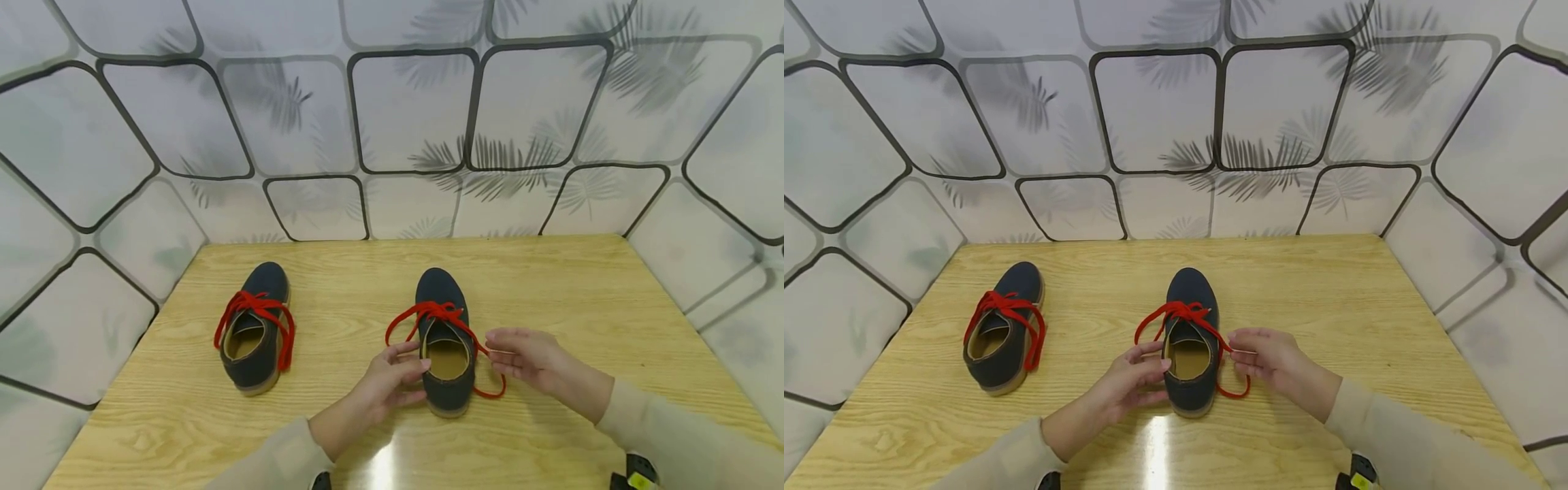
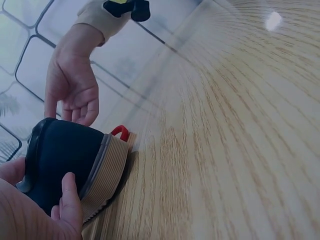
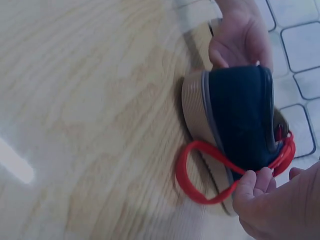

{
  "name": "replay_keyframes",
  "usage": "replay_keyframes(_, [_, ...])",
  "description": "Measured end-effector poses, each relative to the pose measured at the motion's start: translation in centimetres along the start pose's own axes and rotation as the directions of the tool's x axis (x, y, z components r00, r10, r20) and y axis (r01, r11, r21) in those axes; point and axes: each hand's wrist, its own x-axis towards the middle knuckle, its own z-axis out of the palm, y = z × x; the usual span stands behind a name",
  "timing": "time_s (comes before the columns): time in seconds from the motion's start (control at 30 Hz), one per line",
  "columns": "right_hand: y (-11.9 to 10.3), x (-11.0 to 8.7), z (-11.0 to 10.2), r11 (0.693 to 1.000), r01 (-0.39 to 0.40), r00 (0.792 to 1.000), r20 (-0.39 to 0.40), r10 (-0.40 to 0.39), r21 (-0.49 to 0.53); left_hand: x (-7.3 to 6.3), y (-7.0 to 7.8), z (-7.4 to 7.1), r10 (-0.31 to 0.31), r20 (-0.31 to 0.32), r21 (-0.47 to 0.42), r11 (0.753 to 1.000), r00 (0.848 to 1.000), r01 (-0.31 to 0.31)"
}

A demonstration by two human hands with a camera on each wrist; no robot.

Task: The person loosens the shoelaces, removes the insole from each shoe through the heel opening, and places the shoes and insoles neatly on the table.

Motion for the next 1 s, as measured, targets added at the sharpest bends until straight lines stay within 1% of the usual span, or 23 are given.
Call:
replay_keyframes(0.13, [-0.8, 1.1, -0.4, 0.999, -0.004, 0.999, -0.039, 0.006, 0.048, -0.1, 0.0, -0.1, 0.009, 0.004, 0.004, 1.0, 1.0, -0.009])
replay_keyframes(0.23, [-1.4, 1.9, -0.7, 0.996, -0.016, 0.998, -0.052, 0.02, 0.083, -0.1, 0.1, -0.1, 0.011, 0.004, 0.006, 1.0, 1.0, -0.011])
replay_keyframes(0.4, [-2.2, 3.1, -0.8, 0.996, -0.031, 0.998, -0.054, 0.036, 0.082, -0.2, 0.1, 0.0, 0.013, 0.013, 0.006, 1.0, 1.0, -0.013])
replay_keyframes(0.5, [-2.8, 3.7, -0.9, 0.999, -0.032, 0.999, -0.009, 0.032, 0.029, -0.2, 0.1, 0.0, 0.013, 0.019, 0.005, 1.0, 1.0, -0.013])
replay_keyframes(0.6, [-3.3, 4.2, -0.7, 0.998, -0.023, 0.998, 0.052, 0.026, -0.05, -0.2, 0.1, 0.0, 0.014, 0.022, 0.007, 1.0, 1.0, -0.014])
replay_keyframes(0.7, [-3.9, 4.8, -0.5, 0.997, -0.005, 0.993, 0.118, 0.015, -0.082, -0.1, 0.1, 0.0, 0.012, 0.021, 0.01, 1.0, 1.0, -0.012])
replay_keyframes(0.8, [-4.2, 5.5, -0.5, 0.995, 0.056, 0.978, 0.205, -0.037, -0.087, 0.0, 0.0, 0.0, 0.012, 0.018, 0.01, 1.0, 1.0, -0.012])
replay_keyframes(0.87, [-4.4, 6.0, -0.7, 0.991, 0.101, 0.961, 0.266, -0.074, -0.089, 0.1, -0.1, -0.1, 0.013, 0.018, 0.01, 1.0, 1.0, -0.013])
replay_keyframes(0.93, [-4.6, 6.5, -0.9, 0.981, 0.152, 0.943, 0.314, -0.107, -0.121, 0.1, -0.1, -0.1, 0.017, 0.017, 0.009, 1.0, 1.0, -0.017])
replay_keyframes(1.0, [-5.0, 6.9, -1.0, 0.966, 0.19, 0.927, 0.354, -0.119, -0.173, 0.2, -0.2, -0.1, 0.018, 0.017, 0.008, 1.0, 1.0, -0.018])
